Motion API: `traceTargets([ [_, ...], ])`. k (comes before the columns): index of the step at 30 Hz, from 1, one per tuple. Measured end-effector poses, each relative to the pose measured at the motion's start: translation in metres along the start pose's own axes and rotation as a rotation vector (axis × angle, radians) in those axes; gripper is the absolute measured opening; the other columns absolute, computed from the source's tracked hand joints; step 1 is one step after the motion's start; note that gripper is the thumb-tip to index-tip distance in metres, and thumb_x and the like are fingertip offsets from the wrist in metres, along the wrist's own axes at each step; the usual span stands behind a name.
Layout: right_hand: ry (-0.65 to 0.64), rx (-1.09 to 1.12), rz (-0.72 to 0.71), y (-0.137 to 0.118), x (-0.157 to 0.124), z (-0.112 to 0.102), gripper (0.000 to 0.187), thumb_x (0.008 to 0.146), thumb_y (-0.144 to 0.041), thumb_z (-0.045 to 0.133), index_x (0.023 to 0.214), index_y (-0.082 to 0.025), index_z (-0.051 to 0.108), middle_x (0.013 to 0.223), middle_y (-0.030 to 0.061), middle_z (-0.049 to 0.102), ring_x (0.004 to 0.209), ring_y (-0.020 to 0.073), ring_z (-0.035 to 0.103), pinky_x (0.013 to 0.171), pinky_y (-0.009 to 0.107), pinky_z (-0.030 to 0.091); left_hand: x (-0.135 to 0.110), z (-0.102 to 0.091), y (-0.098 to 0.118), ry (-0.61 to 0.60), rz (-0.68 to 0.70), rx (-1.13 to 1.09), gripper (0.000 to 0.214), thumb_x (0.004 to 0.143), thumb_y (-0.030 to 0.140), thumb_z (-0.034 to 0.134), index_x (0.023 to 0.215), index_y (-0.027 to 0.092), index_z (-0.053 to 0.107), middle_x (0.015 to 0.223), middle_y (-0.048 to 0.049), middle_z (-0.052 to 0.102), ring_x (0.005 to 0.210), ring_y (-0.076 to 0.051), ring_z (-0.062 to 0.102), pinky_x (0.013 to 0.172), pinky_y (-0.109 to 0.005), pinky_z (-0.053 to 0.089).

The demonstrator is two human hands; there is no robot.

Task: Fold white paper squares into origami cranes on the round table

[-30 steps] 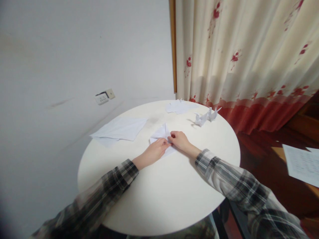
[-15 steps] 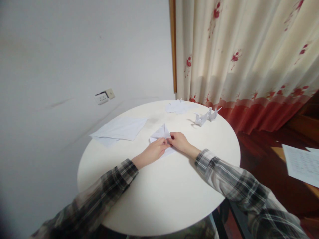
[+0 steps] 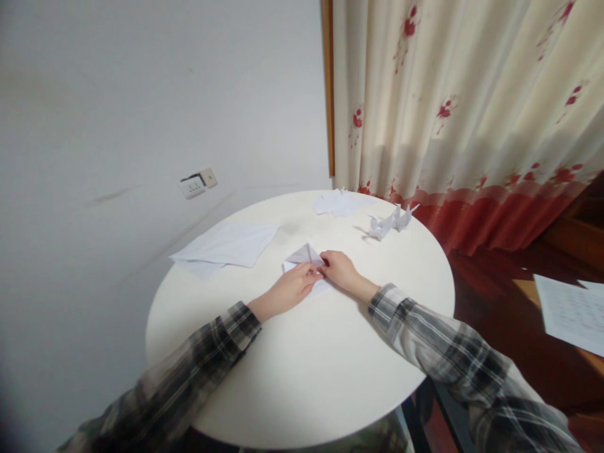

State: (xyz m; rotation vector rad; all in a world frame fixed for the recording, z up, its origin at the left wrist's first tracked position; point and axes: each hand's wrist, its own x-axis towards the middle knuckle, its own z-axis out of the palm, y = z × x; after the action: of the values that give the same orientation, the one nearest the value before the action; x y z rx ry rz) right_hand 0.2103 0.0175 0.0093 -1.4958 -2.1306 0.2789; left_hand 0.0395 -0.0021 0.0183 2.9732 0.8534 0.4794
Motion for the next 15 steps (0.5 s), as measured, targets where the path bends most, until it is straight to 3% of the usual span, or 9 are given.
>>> traceTargets([
  [5, 0.013, -0.079, 0.059, -0.0007, -0.0012, -0.0022, 0.013, 0.072, -0.025, 0.052, 0.066, -0.015, 0.059, 0.064, 0.0016, 0.056, 0.058, 0.011, 0.042, 0.053, 0.022, 0.024, -0.0014, -0.0018, 0.0026, 0.017, 0.005, -0.029, 0.029, 0.082, 0.011, 0.04, 0.105, 0.018, 0.057, 0.101, -0.0061, 0.054, 0.097, -0.017, 0.049, 0.088, -0.03, 0.041],
  [11, 0.02, -0.073, -0.003, -0.0005, -0.0004, -0.0027, 0.014, 0.074, -0.025, 0.053, 0.069, -0.015, 0.06, 0.069, 0.0027, 0.059, 0.061, 0.0113, 0.045, 0.057, 0.022, 0.027, -0.0033, -0.0012, 0.0058, 0.028, -0.005, -0.061, 0.025, 0.084, 0.017, 0.042, 0.102, 0.02, 0.059, 0.101, -0.0035, 0.058, 0.097, -0.016, 0.052, 0.087, -0.028, 0.042],
  [15, 0.004, -0.075, 0.055, -0.0017, -0.0022, -0.0056, 0.017, 0.074, -0.028, 0.052, 0.074, -0.014, 0.062, 0.069, 0.0035, 0.06, 0.06, 0.0113, 0.046, 0.055, 0.022, 0.027, -0.0022, -0.0048, 0.0044, 0.142, -0.062, -0.102, 0.023, 0.086, 0.02, 0.041, 0.097, 0.021, 0.06, 0.095, -0.0018, 0.061, 0.091, -0.014, 0.055, 0.084, -0.027, 0.043],
])
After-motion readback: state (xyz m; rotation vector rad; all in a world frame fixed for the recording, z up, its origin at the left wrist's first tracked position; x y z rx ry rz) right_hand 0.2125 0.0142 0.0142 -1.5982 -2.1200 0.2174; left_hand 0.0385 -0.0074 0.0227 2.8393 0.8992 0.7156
